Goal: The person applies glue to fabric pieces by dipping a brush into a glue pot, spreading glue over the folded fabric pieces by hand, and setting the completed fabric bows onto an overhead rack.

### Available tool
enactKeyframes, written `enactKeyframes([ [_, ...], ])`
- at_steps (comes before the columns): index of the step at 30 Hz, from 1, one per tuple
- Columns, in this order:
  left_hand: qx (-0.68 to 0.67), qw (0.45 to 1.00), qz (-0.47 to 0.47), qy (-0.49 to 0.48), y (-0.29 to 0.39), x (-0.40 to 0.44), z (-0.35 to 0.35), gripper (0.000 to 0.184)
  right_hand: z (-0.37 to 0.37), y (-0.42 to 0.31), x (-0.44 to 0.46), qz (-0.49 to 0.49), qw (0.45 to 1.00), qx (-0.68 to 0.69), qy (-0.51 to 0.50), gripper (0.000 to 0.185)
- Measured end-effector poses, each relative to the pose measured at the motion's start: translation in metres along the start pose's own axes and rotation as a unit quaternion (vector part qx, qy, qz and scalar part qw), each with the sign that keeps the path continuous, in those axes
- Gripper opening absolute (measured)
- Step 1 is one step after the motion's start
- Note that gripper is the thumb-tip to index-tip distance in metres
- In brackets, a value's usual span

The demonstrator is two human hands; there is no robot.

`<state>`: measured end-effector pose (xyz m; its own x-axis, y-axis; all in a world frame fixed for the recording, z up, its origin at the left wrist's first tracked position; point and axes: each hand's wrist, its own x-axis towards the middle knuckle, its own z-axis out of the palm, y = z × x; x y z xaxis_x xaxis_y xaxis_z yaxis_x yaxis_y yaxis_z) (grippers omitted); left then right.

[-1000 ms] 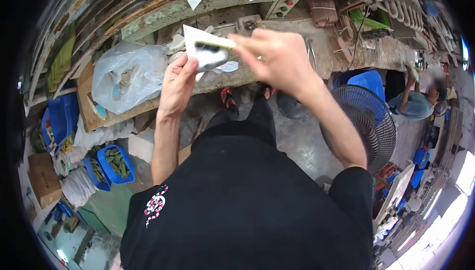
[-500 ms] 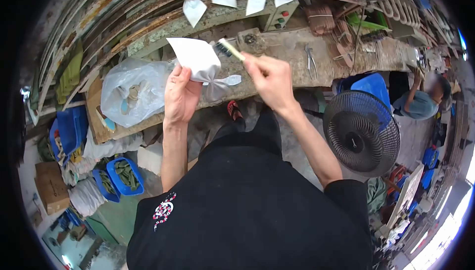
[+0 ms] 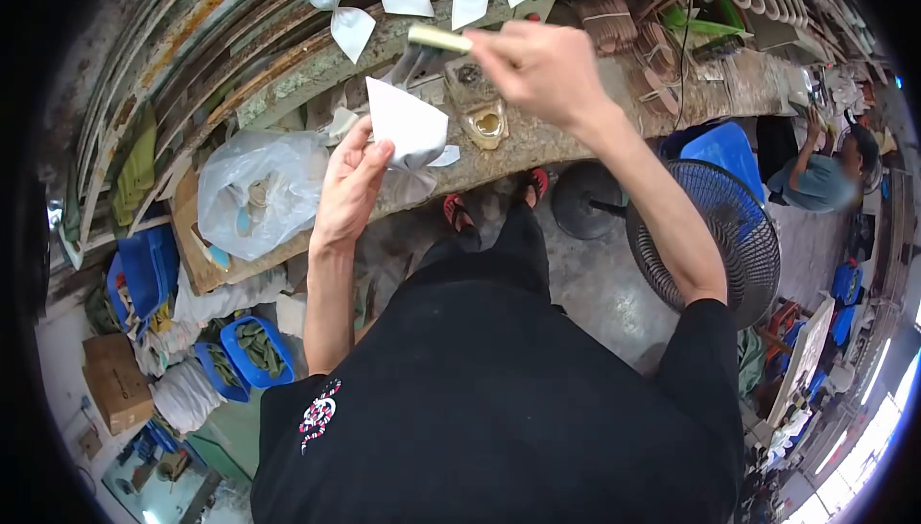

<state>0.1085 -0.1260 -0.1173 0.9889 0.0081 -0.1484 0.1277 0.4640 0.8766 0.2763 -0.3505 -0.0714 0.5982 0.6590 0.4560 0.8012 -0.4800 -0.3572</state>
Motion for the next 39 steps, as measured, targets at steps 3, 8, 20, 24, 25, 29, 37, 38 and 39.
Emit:
enactKeyframes([
  [3, 0.006, 1.0, 0.0, 0.013, -0.001, 0.001, -0.003, 0.043, -0.023, -0.019, 0.01, -0.146, 0.987, 0.063, 0.029, 0.024],
  [8, 0.012, 1.0, -0.026, -0.012, -0.001, -0.001, -0.001, 0.041, -0.018, 0.005, 0.027, -0.099, 0.994, -0.034, 0.018, 0.02],
  [20, -0.084, 0.996, 0.034, 0.016, 0.016, -0.011, -0.021, 0.048, 0.004, -0.055, -0.006, 0.067, 0.995, 0.073, -0.008, 0.017],
  [24, -0.11, 0.989, 0.075, 0.058, 0.009, -0.013, -0.032, 0.047, 0.008, -0.073, -0.016, 0.052, 0.966, 0.222, 0.126, 0.02],
  [25, -0.12, 0.989, 0.081, 0.041, 0.01, -0.014, -0.034, 0.045, 0.013, -0.091, -0.022, 0.071, 0.97, 0.223, 0.063, 0.023],
  [29, -0.139, 0.983, 0.11, 0.051, 0.018, -0.012, -0.032, 0.042, 0.043, -0.075, -0.043, 0.266, 0.916, 0.274, 0.125, 0.024],
  [37, -0.051, 0.996, 0.06, 0.037, 0.005, -0.005, -0.049, 0.046, 0.049, -0.05, -0.03, 0.177, 0.942, 0.265, 0.103, 0.023],
  [38, -0.011, 0.999, 0.033, 0.027, 0.002, -0.013, -0.049, 0.048, 0.035, -0.063, -0.022, 0.121, 0.952, 0.266, 0.096, 0.025],
  [39, -0.005, 1.0, 0.009, 0.007, 0.004, -0.017, -0.048, 0.051, 0.031, -0.066, -0.015, 0.018, 0.976, 0.218, 0.009, 0.025],
])
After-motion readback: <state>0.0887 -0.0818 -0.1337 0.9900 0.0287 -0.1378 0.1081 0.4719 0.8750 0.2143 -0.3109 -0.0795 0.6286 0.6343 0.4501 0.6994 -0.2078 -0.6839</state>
